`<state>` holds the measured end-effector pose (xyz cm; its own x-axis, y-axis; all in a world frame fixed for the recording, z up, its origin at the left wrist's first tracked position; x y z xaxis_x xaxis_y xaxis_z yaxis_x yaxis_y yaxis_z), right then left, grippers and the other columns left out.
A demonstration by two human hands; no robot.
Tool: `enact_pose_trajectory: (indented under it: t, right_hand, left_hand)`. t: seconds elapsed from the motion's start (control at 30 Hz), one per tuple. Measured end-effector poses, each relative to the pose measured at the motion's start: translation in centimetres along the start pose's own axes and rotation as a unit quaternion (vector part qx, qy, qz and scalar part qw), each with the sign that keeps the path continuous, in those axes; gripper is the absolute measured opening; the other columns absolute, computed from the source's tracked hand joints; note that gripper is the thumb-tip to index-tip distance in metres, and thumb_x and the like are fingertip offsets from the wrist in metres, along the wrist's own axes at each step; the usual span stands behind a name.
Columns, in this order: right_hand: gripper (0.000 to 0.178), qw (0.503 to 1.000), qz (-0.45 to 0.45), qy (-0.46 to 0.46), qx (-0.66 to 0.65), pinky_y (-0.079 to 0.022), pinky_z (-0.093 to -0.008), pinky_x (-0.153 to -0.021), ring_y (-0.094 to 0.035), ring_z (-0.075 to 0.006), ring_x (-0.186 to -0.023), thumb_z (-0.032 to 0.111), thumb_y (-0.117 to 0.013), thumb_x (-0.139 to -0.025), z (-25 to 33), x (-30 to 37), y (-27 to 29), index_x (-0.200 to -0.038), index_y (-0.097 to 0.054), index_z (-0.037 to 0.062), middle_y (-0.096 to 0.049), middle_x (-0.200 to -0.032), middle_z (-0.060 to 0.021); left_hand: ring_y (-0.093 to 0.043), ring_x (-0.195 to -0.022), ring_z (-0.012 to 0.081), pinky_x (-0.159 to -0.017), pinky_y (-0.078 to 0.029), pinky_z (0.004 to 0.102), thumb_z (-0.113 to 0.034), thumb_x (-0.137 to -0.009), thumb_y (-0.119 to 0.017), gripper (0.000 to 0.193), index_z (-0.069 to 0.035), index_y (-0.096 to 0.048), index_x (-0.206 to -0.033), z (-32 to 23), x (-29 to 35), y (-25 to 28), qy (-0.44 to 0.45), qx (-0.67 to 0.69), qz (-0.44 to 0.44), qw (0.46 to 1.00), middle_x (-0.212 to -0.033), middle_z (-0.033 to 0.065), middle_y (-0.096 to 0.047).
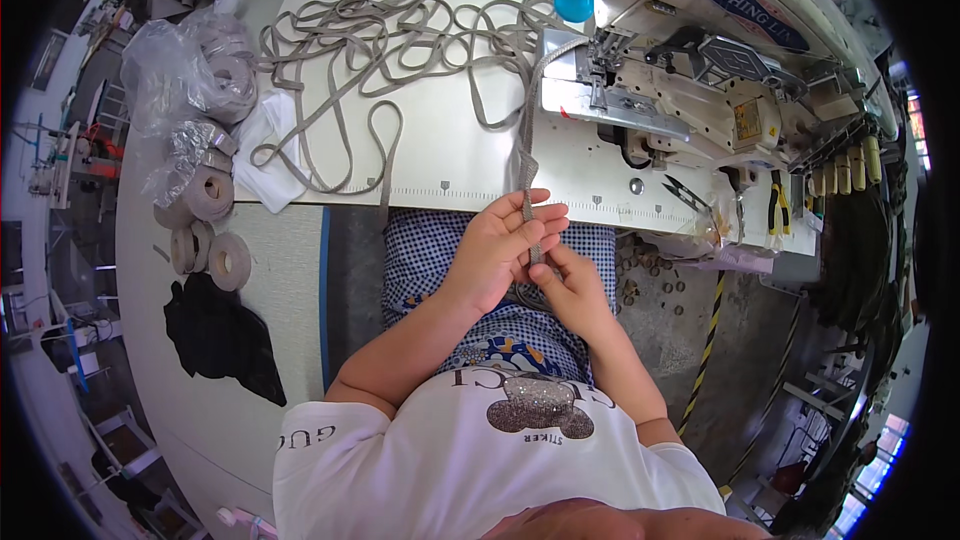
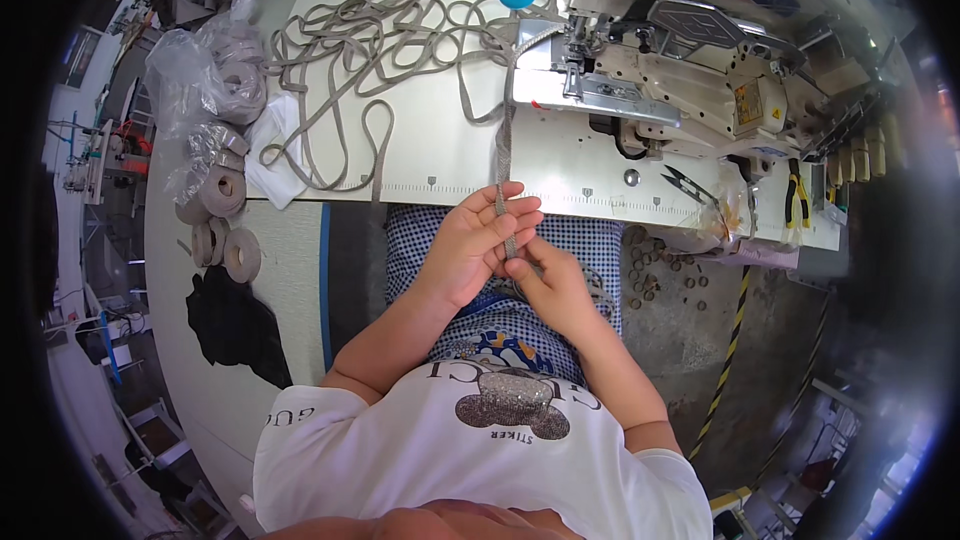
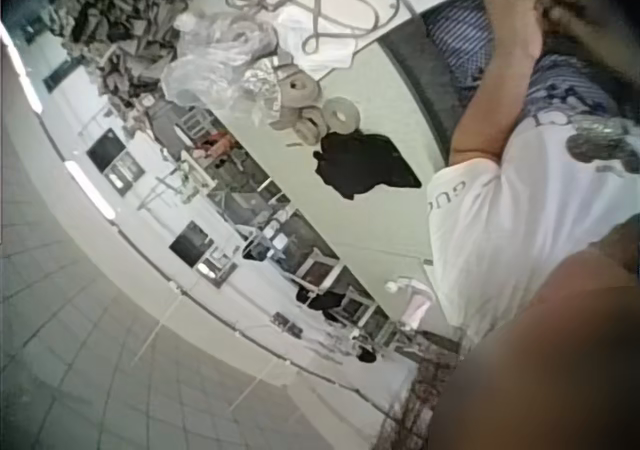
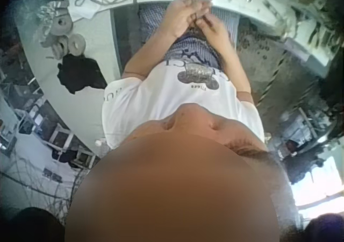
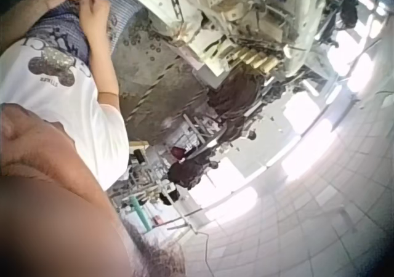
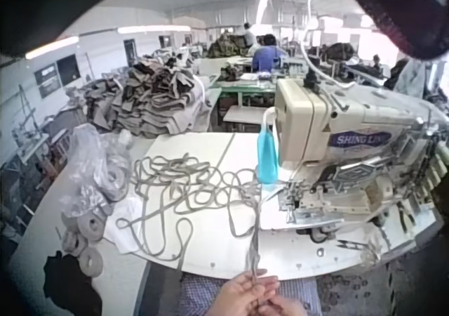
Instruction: Using tools to adjust a sewing machine and then manipulating cords.
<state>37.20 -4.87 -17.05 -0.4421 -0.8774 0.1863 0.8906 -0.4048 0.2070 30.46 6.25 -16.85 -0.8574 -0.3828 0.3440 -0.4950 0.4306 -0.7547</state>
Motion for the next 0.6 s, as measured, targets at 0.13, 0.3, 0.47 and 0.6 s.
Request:
enact_pose_trajectory:
  t: [0.13, 0.3, 0.47, 0.6]
  right_hand:
    - [0.02, 0.995, 0.048, -0.073, -0.041, -0.042, -0.0214, -0.064, -0.054, -0.0092, -0.067, 0.012, -0.047, -0.09, -0.5, 0.7, 0.1, -0.096, -0.06, -0.002, -0.058, -0.074, -0.0033]
    - [0.02, 0.992, 0.08, -0.056, -0.074, -0.042, -0.0212, -0.064, -0.054, -0.0094, -0.066, 0.013, -0.048, -0.091, -1.9, 2.3, 1.1, -0.092, -0.061, -0.0016, -0.058, -0.071, -0.004]
    - [0.024, 0.974, 0.097, -0.039, -0.201, -0.044, -0.0237, -0.065, -0.055, -0.0121, -0.07, 0.019, -0.051, -0.09, -3.0, 2.8, 2.2, -0.091, -0.061, -0.0021, -0.059, -0.075, -0.0059]
    - [0.026, 0.974, 0.1, 0.032, -0.2, -0.045, -0.0265, -0.068, -0.056, -0.0144, -0.074, 0.022, -0.052, -0.089, -2.3, 1.7, 3.5, -0.091, -0.061, -0.0029, -0.059, -0.08, -0.0075]
  left_hand:
    - [-0.057, -0.102, 0.0219, -0.087, -0.048, 0.0295, 0.001, -0.085, -0.052, 0.035, 0.002, -0.042, -0.119, -1.0, 0.1, 0.0, -0.007, -0.012, -0.011, 1.0, -0.11, 0.0166, -0.056]
    - [-0.056, -0.103, 0.0211, -0.087, -0.047, 0.0296, -0.002, -0.087, -0.05, 0.033, 0.001, -0.042, -0.119, -2.4, -0.6, 0.2, -0.042, -0.029, -0.004, 0.999, -0.11, 0.0163, -0.056]
    - [-0.059, -0.097, 0.0223, -0.081, -0.051, 0.0307, -0.004, -0.086, -0.053, 0.031, 0.002, -0.045, -0.115, -3.8, -1.3, -0.6, -0.088, -0.076, 0.003, 0.993, -0.106, 0.0159, -0.058]
    - [-0.062, -0.092, 0.0226, -0.075, -0.054, 0.03, -0.009, -0.085, -0.057, 0.026, 0.002, -0.05, -0.108, -4.8, -2.1, -0.9, -0.128, -0.146, 0.02, 0.981, -0.101, 0.0143, -0.06]
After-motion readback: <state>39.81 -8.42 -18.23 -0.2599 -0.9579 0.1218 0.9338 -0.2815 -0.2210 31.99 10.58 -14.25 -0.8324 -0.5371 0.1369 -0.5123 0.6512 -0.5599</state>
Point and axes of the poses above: each hand's wrist, its own x-axis away from the middle knuckle, its own y-axis out of the back of the hand, z = x × y, the point moved 3 cm from there along -x, towards the middle knuckle
